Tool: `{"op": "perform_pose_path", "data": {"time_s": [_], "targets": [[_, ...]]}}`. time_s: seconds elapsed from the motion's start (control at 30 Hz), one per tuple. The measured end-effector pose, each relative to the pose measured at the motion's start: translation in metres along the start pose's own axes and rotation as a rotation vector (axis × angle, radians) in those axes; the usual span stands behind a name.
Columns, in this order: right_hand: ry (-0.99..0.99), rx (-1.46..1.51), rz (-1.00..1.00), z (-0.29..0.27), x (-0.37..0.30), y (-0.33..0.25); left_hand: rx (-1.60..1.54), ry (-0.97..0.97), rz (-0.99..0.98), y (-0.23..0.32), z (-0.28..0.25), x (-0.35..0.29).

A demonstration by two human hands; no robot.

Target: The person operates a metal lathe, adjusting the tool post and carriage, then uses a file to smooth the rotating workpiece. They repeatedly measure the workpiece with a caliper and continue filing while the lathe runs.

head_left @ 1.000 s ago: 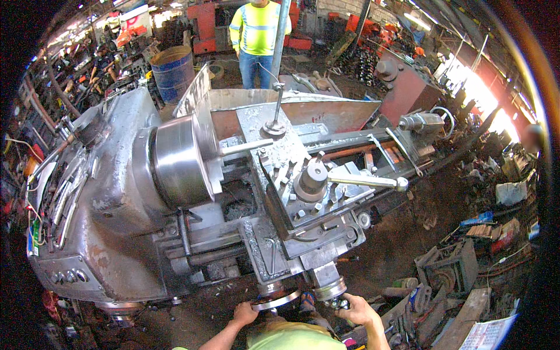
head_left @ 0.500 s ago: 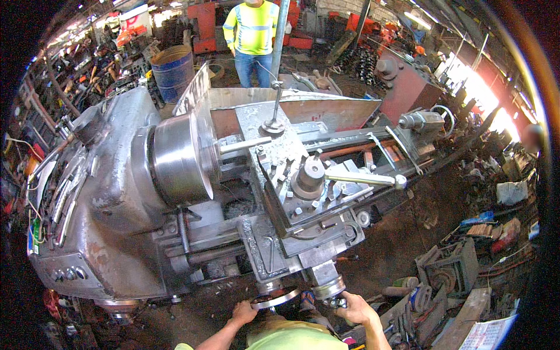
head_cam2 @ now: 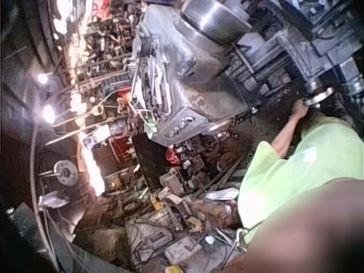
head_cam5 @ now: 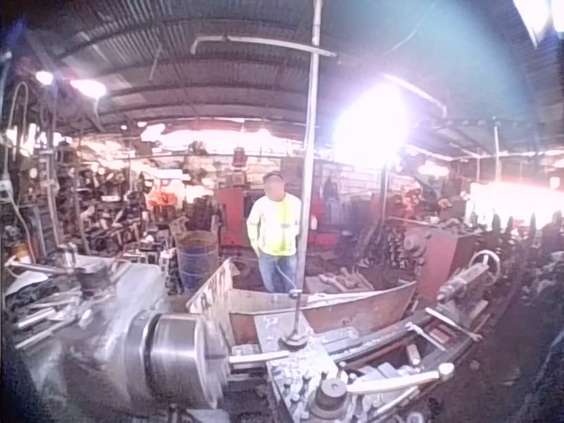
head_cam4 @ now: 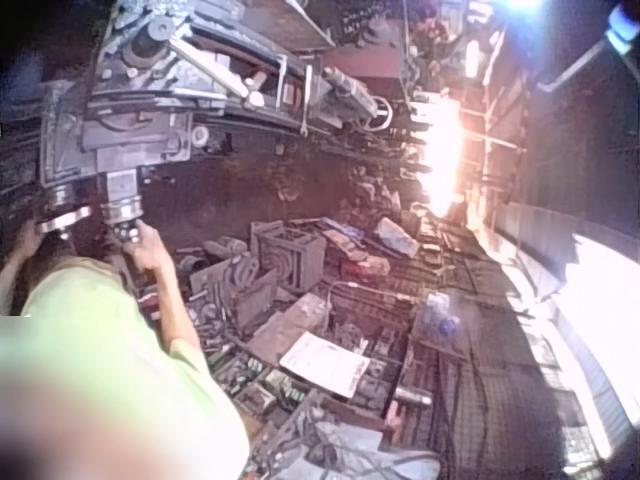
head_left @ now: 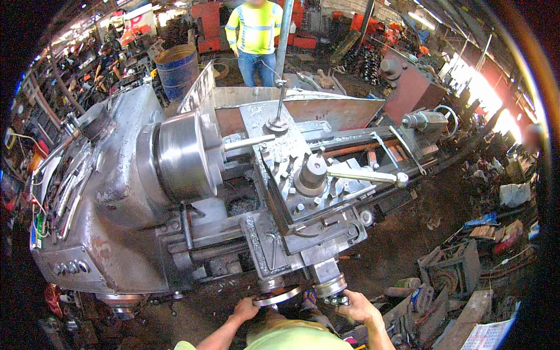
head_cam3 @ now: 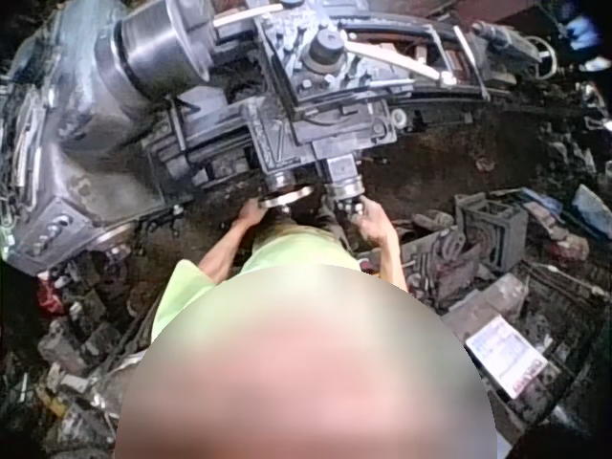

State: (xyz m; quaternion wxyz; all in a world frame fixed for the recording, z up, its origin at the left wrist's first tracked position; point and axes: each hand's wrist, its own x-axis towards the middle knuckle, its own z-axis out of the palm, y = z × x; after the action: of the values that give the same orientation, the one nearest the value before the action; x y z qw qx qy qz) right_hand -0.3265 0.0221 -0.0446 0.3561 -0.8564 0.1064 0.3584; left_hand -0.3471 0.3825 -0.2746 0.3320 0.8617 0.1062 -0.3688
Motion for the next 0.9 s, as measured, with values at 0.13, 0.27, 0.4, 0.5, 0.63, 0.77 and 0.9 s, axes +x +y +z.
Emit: {"op": "perform_pose_path", "data": {"time_s": [0.13, 0.27, 0.4, 0.5, 0.63, 0.77, 0.9], "targets": [[-0.038, 0.117, -0.070, 0.001, 0.009, 0.017, 0.134, 0.011, 0.239, 0.012, -0.002, -0.004], [-0.134, 0.246, -0.066, 0.001, 0.017, 0.033, 0.161, -0.078, 0.365, 0.015, -0.006, 0.006], [-0.172, 0.367, -0.119, 0.000, 0.021, 0.044, 0.140, -0.124, 0.397, 0.012, -0.008, 0.017], [-0.203, 0.438, -0.142, 0.000, 0.024, 0.049, 0.137, -0.118, 0.404, 0.012, -0.009, 0.017], [-0.235, 0.519, -0.147, -0.001, 0.029, 0.055, 0.075, -0.121, 0.429, 0.016, -0.012, 0.012], [-0.287, 0.592, -0.098, -0.004, 0.032, 0.060, 0.214, -0.117, 0.404, 0.022, -0.015, 0.009], [-0.296, 0.606, -0.119, -0.004, 0.034, 0.062, 0.177, -0.148, 0.377, 0.025, -0.015, 0.010]]}}
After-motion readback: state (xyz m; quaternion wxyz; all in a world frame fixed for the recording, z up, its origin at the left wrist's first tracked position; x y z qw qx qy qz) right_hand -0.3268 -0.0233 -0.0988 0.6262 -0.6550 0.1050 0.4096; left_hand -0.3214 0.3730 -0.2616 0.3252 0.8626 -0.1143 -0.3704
